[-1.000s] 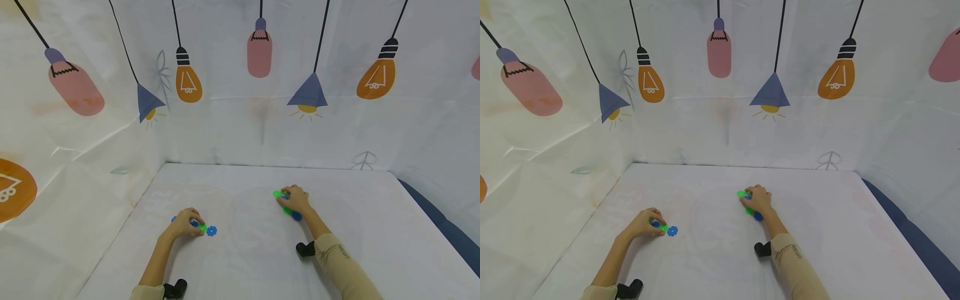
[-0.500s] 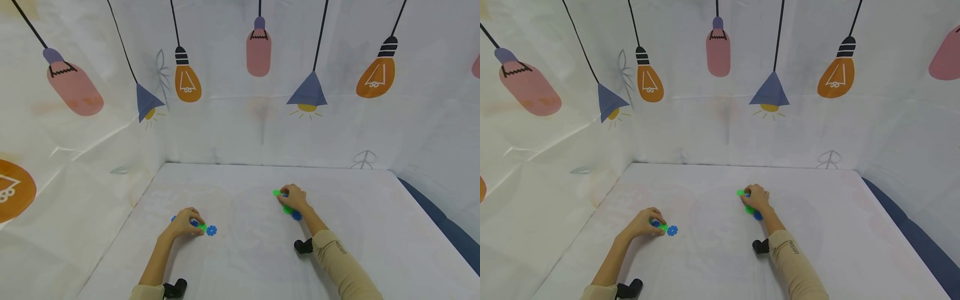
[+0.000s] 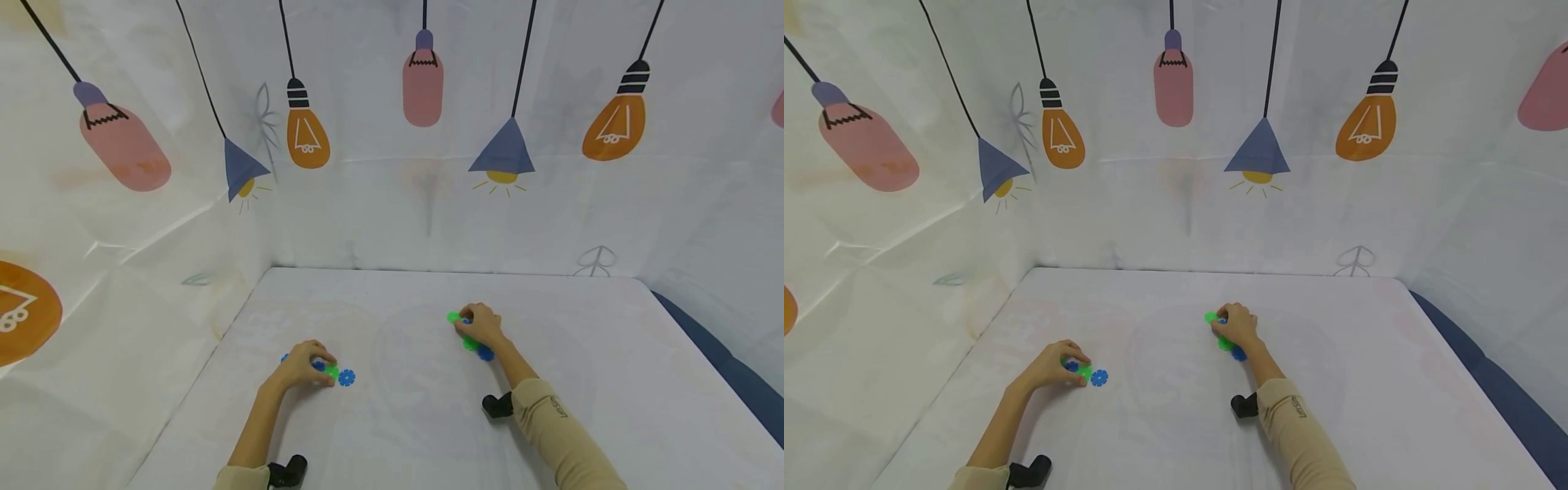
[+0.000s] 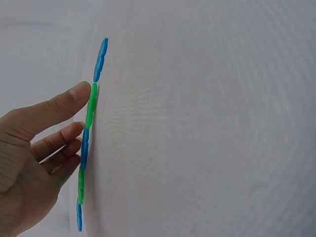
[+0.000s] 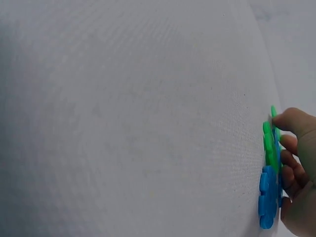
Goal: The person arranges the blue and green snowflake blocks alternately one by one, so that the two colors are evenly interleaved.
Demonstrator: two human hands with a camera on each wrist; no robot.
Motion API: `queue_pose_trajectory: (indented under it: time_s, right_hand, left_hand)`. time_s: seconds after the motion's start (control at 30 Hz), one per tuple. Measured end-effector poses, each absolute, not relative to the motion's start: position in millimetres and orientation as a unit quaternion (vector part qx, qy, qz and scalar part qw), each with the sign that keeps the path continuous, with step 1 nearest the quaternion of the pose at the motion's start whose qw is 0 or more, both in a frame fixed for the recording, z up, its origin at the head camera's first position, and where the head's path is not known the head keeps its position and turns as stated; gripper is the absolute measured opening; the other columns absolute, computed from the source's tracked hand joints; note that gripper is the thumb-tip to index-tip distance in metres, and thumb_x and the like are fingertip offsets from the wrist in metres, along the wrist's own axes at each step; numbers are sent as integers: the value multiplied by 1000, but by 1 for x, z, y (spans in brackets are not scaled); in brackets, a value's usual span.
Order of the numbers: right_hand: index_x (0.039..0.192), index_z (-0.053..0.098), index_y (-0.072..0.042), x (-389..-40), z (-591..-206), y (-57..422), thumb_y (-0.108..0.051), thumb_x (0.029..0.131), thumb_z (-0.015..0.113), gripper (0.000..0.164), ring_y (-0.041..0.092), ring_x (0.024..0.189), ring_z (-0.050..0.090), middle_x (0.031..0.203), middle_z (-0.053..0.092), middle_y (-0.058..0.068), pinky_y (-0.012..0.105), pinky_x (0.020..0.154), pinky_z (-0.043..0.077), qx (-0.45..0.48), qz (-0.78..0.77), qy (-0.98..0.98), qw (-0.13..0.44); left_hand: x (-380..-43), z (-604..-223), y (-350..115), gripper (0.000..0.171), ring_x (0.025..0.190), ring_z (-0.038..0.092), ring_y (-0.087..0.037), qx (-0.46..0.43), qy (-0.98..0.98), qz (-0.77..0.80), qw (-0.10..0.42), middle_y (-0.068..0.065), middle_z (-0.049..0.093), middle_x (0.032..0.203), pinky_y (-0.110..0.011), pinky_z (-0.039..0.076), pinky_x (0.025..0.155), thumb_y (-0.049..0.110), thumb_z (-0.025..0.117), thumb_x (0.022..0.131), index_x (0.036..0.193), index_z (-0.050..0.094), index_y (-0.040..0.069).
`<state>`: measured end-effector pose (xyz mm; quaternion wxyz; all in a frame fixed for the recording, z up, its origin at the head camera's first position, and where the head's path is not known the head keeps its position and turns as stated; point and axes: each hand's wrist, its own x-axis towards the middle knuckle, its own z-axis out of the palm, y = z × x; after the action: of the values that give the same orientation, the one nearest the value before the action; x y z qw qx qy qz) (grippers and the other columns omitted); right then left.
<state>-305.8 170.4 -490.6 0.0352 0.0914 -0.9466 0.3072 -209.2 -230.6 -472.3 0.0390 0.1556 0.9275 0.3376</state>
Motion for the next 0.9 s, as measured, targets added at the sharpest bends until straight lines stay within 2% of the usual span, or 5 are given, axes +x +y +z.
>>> queue_pose_trajectory:
  time_s: [0.17, 0.47, 0.73, 0.9]
  right_hand:
    - [100, 65, 1, -304, -492, 171, -21, 80, 69, 30, 31, 93, 56, 96, 64, 14, 52, 82, 35, 93, 307, -946, 41]
    - [99, 66, 1, -303, -490, 170, -21, 81, 69, 28, 31, 93, 57, 96, 64, 14, 55, 81, 36, 95, 309, -945, 55]
    - [99, 66, 1, -302, -492, 169, -23, 83, 69, 29, 32, 93, 57, 96, 64, 14, 57, 84, 34, 87, 325, -940, 51]
    - [97, 67, 2, -300, -491, 168, -22, 82, 70, 28, 32, 93, 57, 95, 63, 14, 59, 85, 31, 85, 355, -929, 67]
  left_hand:
    - [-210, -472, -218, 43, 94, 56, -25, 182, 920, 346, 36, -3, 63, 94, -46, 44, 84, 25, 89, 59, 94, 74, 5]
    - [-209, -471, -201, 26, 91, 52, -22, 188, 922, 337, 42, -2, 58, 91, -46, 44, 83, 17, 88, 59, 79, 75, 8]
    - [-208, -472, -202, 23, 90, 50, -20, 187, 922, 336, 41, -1, 56, 91, -43, 42, 82, 16, 88, 60, 76, 75, 9]
    - [-209, -472, -202, 22, 90, 50, -20, 192, 921, 338, 38, -1, 56, 91, -43, 42, 82, 17, 88, 60, 77, 75, 9]
